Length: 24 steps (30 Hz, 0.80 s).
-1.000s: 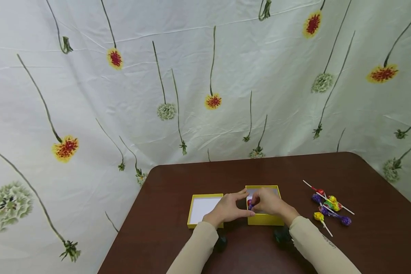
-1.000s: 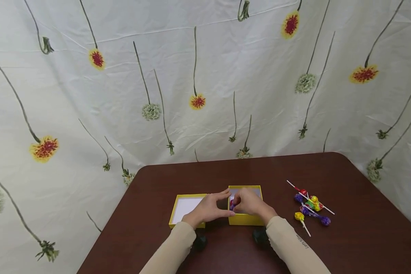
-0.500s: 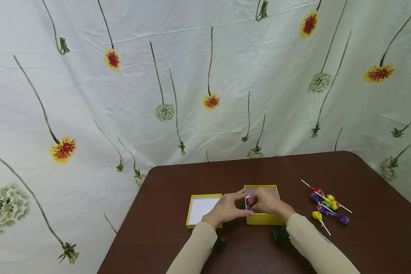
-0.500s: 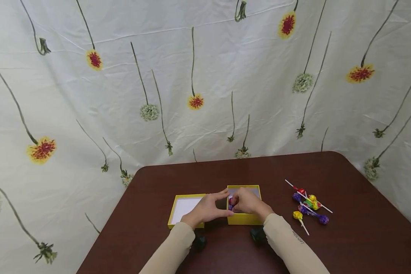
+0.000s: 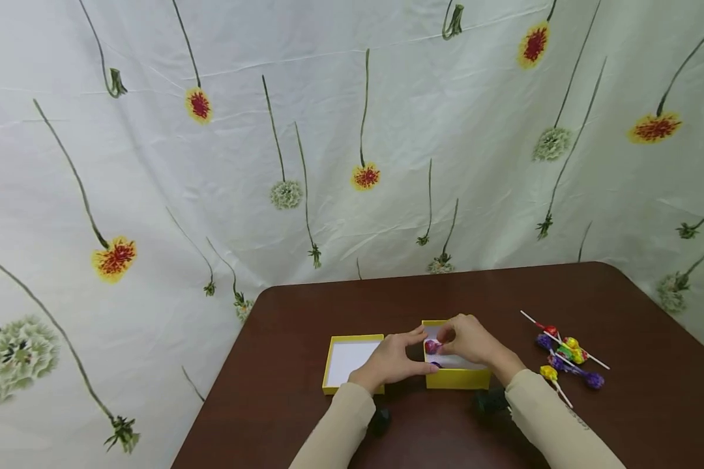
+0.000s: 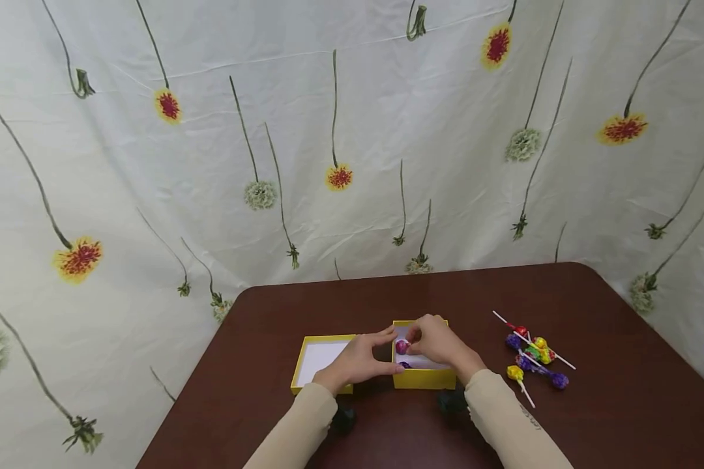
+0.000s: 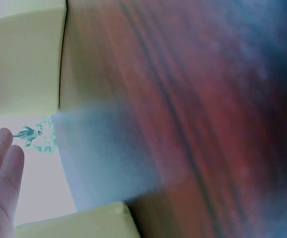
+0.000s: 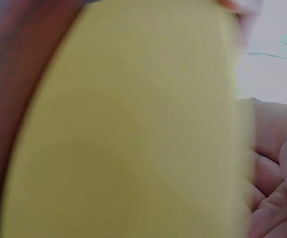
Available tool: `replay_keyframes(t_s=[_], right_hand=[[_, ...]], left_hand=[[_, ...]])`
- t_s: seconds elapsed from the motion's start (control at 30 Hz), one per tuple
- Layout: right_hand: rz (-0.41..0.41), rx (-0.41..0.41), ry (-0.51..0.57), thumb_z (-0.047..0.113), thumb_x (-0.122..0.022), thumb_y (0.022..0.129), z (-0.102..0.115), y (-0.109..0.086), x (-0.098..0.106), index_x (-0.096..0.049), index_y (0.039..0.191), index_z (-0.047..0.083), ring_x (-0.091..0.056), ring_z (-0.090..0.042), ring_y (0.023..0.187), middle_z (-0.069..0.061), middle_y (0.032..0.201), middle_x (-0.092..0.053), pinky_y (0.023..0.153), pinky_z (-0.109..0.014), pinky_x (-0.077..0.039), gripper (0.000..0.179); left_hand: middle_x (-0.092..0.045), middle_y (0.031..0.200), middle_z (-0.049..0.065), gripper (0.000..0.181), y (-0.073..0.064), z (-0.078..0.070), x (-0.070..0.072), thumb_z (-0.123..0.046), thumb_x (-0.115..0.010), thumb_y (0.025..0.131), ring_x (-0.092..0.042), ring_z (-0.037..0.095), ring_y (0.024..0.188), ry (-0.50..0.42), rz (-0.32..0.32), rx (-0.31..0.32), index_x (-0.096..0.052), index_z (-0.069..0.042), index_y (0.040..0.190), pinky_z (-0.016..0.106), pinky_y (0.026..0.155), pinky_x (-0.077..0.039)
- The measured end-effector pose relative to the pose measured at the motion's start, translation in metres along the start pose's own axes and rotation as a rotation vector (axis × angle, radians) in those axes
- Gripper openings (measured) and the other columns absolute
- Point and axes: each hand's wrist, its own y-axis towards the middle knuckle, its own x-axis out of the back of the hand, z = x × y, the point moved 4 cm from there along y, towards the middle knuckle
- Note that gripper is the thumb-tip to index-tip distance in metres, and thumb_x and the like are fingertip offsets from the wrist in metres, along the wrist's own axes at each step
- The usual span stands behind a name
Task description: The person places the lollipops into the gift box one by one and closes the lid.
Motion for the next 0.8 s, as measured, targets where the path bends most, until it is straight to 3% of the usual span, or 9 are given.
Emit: replay_keyframes(t_s=[0.13,0.33,0.53,0.8], right_hand=[[-0.108,-0.029,-0.018,0.003,-0.077,0.085,0.0,-0.011,0.03,-0.076,0.094,0.001,-0.068,-0.017,0.079,-0.007,0.089,-0.075,0.073,-0.037,-0.061,0.009],[-0.163,-0.113,-0.029,0.009,-0.076,0.088,-0.016,-0.038,0.065,-0.075,0.099,0.0,-0.068,-0.022,0.086,-0.01,0.095,-0.074,0.072,-0.037,-0.06,0.014],[-0.184,-0.234,-0.049,0.014,-0.077,0.087,-0.048,-0.069,0.079,-0.071,0.104,-0.003,-0.068,-0.024,0.086,-0.014,0.099,-0.072,0.07,-0.039,-0.06,0.024],[-0.145,-0.295,-0.088,0.015,-0.079,0.084,-0.082,-0.102,0.084,-0.067,0.105,-0.009,-0.069,-0.026,0.084,-0.016,0.096,-0.072,0.068,-0.039,-0.058,0.034]], left_hand=[[-0.042,0.157,-0.008,0.076,0.003,-0.002,0.001,-0.054,-0.077,0.083,-0.043,0.024,0.145,0.012,0.0,0.011,-0.052,-0.022,0.147,0.048,0.115,-0.041],[-0.042,0.157,-0.01,0.077,0.001,-0.002,-0.001,-0.053,-0.078,0.082,-0.041,0.025,0.146,0.011,0.006,0.034,-0.051,-0.024,0.148,0.048,0.116,-0.039],[-0.043,0.157,-0.009,0.077,-0.003,-0.001,0.0,-0.052,-0.079,0.082,-0.041,0.026,0.147,-0.006,0.001,0.038,-0.052,-0.023,0.148,0.048,0.116,-0.04],[-0.042,0.157,-0.009,0.078,-0.001,-0.004,0.0,-0.052,-0.079,0.081,-0.04,0.026,0.147,-0.004,0.006,0.049,-0.052,-0.024,0.148,0.048,0.116,-0.04]])
